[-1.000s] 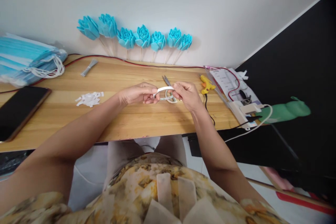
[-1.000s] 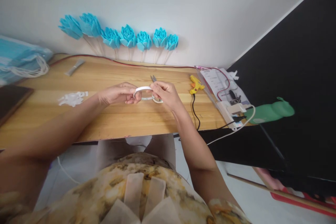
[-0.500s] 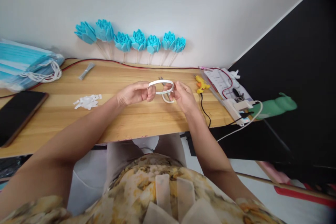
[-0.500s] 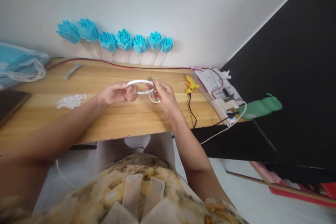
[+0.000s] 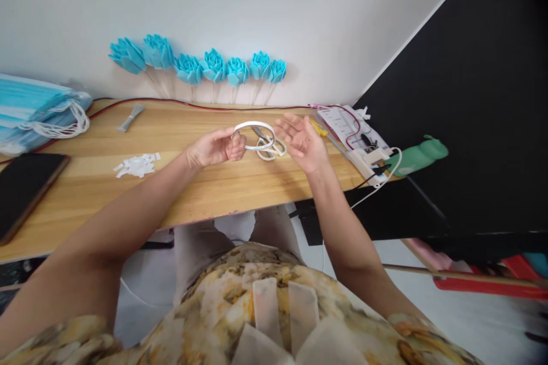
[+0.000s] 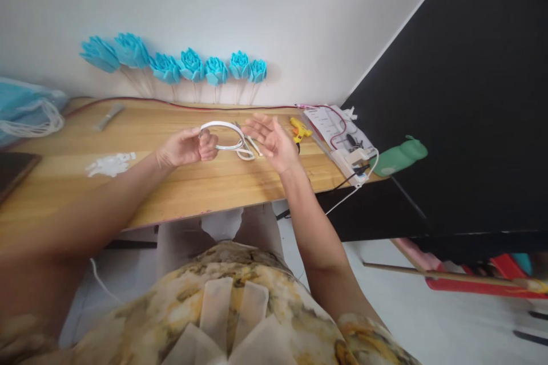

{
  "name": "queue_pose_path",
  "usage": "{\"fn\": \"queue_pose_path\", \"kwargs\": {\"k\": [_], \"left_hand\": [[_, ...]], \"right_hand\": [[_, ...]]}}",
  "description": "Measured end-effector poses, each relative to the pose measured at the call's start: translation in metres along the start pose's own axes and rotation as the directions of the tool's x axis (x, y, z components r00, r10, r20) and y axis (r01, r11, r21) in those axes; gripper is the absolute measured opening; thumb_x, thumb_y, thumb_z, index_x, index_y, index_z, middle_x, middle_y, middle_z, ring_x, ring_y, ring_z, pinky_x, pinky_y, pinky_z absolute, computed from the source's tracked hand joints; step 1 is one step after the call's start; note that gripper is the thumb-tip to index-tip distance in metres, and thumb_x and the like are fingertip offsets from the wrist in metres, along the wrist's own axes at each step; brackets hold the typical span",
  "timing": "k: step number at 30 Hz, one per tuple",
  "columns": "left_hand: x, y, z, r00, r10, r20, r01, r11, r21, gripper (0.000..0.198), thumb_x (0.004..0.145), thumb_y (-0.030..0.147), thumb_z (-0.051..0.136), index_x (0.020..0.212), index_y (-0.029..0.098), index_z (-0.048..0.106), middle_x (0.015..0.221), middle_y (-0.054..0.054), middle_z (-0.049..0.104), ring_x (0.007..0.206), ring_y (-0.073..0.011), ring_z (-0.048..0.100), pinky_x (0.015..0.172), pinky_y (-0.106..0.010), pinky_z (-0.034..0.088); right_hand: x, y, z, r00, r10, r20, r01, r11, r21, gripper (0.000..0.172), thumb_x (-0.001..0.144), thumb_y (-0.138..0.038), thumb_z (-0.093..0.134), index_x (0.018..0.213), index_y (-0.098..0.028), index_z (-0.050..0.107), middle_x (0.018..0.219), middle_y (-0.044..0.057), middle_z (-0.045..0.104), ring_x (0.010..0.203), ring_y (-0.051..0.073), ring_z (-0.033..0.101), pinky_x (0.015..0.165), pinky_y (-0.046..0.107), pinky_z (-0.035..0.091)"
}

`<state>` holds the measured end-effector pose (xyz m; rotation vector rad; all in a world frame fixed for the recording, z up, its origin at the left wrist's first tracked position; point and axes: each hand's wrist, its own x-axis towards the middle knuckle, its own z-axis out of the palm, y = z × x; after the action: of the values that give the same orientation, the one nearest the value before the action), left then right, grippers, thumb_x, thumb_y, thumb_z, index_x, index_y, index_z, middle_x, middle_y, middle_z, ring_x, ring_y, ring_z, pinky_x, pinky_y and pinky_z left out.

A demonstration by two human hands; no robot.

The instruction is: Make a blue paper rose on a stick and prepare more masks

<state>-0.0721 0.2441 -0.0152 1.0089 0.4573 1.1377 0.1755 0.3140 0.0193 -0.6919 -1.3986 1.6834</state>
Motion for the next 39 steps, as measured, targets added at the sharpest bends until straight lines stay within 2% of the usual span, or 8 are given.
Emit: {"fn": "queue_pose_path", "kwargs": {"k": [9, 15, 23, 26, 30, 32, 34, 39], "left_hand": [[0.0, 0.004, 0.001, 1.0, 0.011, -0.013, -0.007, 0.959, 0.282, 0.059, 0.076, 0.065, 0.086, 0.063, 0.012, 0.065, 0.052, -0.003, 0.054, 0.043, -0.0086, 0.044, 0.043, -0.022, 0.029], [-0.037, 0.023, 0.037, 0.978, 0.158, -0.133, -0.098, 0.922, 0.375, 0.043, 0.084, 0.053, 0.085, 0.093, 0.013, 0.071, 0.076, -0.004, 0.069, 0.05, -0.0055, 0.047, 0.048, -0.021, 0.032], [-0.166, -0.053, 0.069, 0.728, 0.405, -0.554, -0.245, 0.907, 0.341, 0.049, 0.09, 0.063, 0.075, 0.087, 0.016, 0.064, 0.068, -0.001, 0.065, 0.048, -0.0079, 0.053, 0.049, -0.021, 0.041], [-0.216, -0.054, 0.071, 0.479, 0.552, -0.682, -0.459, 0.82, 0.341, 0.04, 0.092, 0.055, 0.076, 0.083, 0.02, 0.06, 0.055, 0.007, 0.049, 0.039, -0.0067, 0.039, 0.042, -0.02, 0.034], [-0.277, -0.012, 0.072, -0.178, 0.657, -0.732, -0.571, 0.537, 0.621, 0.037, 0.115, 0.025, 0.034, 0.087, 0.022, 0.059, 0.058, 0.006, 0.038, 0.044, -0.0088, 0.025, 0.044, -0.019, 0.029], [-0.309, 0.01, 0.068, -0.384, 0.69, -0.614, -0.534, 0.376, 0.757, 0.049, 0.115, 0.018, 0.02, 0.085, 0.022, 0.058, 0.058, 0.005, 0.033, 0.047, -0.0112, 0.025, 0.05, -0.021, 0.032], [-0.341, 0.025, 0.059, -0.465, 0.72, -0.515, -0.477, 0.286, 0.831, 0.049, 0.115, 0.019, 0.019, 0.083, 0.022, 0.055, 0.057, 0.005, 0.025, 0.049, -0.0132, 0.023, 0.054, -0.025, 0.032], [-0.409, 0.041, 0.022, -0.451, 0.801, -0.394, -0.112, 0.387, 0.915, 0.05, 0.119, 0.028, 0.008, 0.08, 0.02, 0.039, 0.063, 0.003, 0.002, 0.051, -0.0134, 0.01, 0.059, -0.033, 0.017]], "right_hand": [[-0.023, -0.039, 0.035, 0.942, -0.04, 0.335, 0.259, 0.721, -0.643, 0.029, 0.091, -0.04, 0.074, 0.114, -0.024, 0.082, 0.086, 0.002, 0.079, 0.068, 0.013, 0.065, 0.049, 0.021, 0.042], [-0.012, -0.027, 0.046, 0.928, -0.143, 0.345, 0.317, 0.79, -0.524, 0.029, 0.092, -0.048, 0.072, 0.104, -0.025, 0.083, 0.063, -0.001, 0.068, 0.05, 0.012, 0.057, 0.044, 0.025, 0.045], [-0.018, 0.011, 0.066, 0.881, -0.054, 0.47, 0.259, 0.886, -0.385, 0.04, 0.094, -0.055, 0.07, 0.116, -0.025, 0.081, 0.095, 0.011, 0.081, 0.084, 0.023, 0.077, 0.047, 0.026, 0.049], [-0.014, 0.017, 0.07, 0.871, -0.041, 0.489, 0.24, 0.905, -0.35, 0.032, 0.096, -0.048, 0.07, 0.114, -0.025, 0.082, 0.097, 0.014, 0.082, 0.084, 0.023, 0.078, 0.049, 0.028, 0.05], [-0.011, 0.023, 0.081, 0.815, -0.028, 0.579, 0.247, 0.92, -0.303, 0.027, 0.098, -0.043, 0.071, 0.114, -0.026, 0.084, 0.096, 0.014, 0.082, 0.082, 0.021, 0.078, 0.055, 0.028, 0.054], [-0.012, 0.024, 0.086, 0.788, -0.012, 0.615, 0.246, 0.922, -0.298, 0.028, 0.097, -0.045, 0.071, 0.113, -0.027, 0.084, 0.096, 0.014, 0.082, 0.081, 0.02, 0.078, 0.056, 0.028, 0.056], [-0.012, 0.025, 0.088, 0.774, 0.004, 0.633, 0.234, 0.928, -0.291, 0.03, 0.095, -0.048, 0.073, 0.112, -0.026, 0.084, 0.095, 0.013, 0.082, 0.079, 0.019, 0.078, 0.057, 0.027, 0.057], [-0.011, 0.03, 0.082, 0.781, 0.012, 0.624, 0.198, 0.944, -0.265, 0.032, 0.094, -0.05, 0.074, 0.11, -0.024, 0.084, 0.091, 0.009, 0.083, 0.074, 0.016, 0.077, 0.057, 0.023, 0.057]]}}
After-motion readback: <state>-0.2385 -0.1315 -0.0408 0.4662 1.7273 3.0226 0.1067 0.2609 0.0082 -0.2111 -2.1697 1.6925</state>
